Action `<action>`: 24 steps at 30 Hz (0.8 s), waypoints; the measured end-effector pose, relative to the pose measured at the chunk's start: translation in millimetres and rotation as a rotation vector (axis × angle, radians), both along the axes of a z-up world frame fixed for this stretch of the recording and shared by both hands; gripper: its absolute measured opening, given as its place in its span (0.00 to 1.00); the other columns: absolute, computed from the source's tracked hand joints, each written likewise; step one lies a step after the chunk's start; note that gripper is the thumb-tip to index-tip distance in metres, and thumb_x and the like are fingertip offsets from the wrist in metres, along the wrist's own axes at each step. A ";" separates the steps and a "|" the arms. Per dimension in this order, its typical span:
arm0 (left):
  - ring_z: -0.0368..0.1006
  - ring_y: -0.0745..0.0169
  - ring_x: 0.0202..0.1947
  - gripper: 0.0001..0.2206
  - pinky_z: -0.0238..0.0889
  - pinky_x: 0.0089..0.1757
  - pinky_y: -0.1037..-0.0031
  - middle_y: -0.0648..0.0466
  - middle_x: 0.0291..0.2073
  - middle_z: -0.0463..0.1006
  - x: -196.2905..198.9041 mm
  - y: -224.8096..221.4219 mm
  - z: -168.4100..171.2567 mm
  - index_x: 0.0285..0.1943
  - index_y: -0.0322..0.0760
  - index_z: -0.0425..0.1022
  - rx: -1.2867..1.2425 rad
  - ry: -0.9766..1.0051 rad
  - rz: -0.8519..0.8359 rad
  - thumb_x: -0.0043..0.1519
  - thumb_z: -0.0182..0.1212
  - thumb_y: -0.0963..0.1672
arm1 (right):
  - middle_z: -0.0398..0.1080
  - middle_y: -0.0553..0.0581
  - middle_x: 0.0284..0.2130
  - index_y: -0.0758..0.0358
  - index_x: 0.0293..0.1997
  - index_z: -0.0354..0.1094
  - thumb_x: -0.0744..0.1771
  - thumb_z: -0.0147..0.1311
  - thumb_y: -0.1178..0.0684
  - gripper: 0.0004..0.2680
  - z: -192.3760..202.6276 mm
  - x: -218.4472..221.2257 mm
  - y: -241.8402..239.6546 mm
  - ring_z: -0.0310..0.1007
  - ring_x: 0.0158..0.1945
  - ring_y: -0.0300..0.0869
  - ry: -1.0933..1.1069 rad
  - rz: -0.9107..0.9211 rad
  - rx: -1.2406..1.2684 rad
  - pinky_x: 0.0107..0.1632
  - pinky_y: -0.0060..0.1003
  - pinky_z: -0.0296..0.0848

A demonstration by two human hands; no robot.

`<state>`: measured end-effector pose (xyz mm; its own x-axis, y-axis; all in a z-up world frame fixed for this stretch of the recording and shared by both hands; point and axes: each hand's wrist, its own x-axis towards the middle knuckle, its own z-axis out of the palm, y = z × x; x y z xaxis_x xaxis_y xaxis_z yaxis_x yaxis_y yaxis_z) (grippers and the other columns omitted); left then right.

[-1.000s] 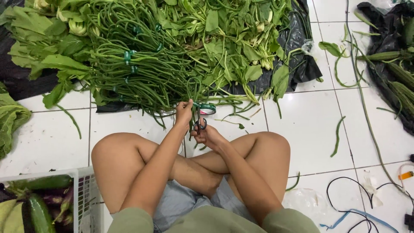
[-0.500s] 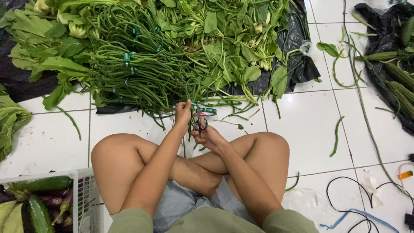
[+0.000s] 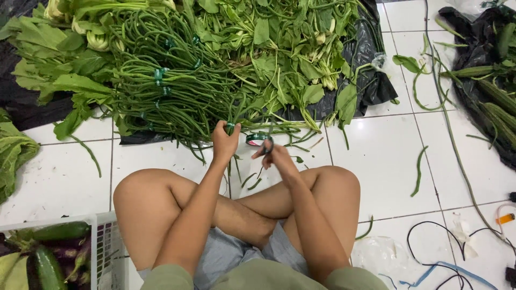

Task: A person sitting on the floor bundles long beans together using green tape.

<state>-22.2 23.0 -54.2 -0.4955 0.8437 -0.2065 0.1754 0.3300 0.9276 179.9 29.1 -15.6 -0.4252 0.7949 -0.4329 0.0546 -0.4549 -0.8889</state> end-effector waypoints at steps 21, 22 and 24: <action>0.72 0.62 0.19 0.20 0.67 0.29 0.66 0.48 0.18 0.72 -15.7 -15.7 22.6 0.38 0.30 0.74 0.071 -0.152 -0.203 0.76 0.44 0.49 | 0.79 0.63 0.29 0.64 0.42 0.79 0.65 0.61 0.45 0.12 -87.4 47.6 58.9 0.82 0.41 0.59 -1.196 0.012 0.236 0.49 0.53 0.73; 0.72 0.62 0.19 0.20 0.67 0.29 0.66 0.48 0.18 0.72 -13.2 -17.5 30.9 0.38 0.30 0.74 0.073 -0.153 -0.199 0.76 0.44 0.49 | 0.79 0.63 0.29 0.64 0.42 0.79 0.65 0.61 0.45 0.12 -81.9 46.2 57.7 0.82 0.41 0.59 -1.198 0.014 0.239 0.49 0.53 0.73; 0.78 0.59 0.20 0.18 0.70 0.32 0.72 0.45 0.16 0.77 -9.0 -21.5 47.4 0.29 0.37 0.69 0.049 -0.335 -0.204 0.73 0.51 0.47 | 0.79 0.65 0.30 0.64 0.41 0.79 0.64 0.63 0.44 0.12 -71.3 42.6 55.4 0.81 0.43 0.62 -1.189 0.024 0.234 0.50 0.54 0.71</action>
<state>-31.2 1.5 -6.8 -0.2288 0.9307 -0.2854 -0.0819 0.2737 0.9583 222.5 84.5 -86.9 0.1247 0.9034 -0.4103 0.8989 -0.2780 -0.3388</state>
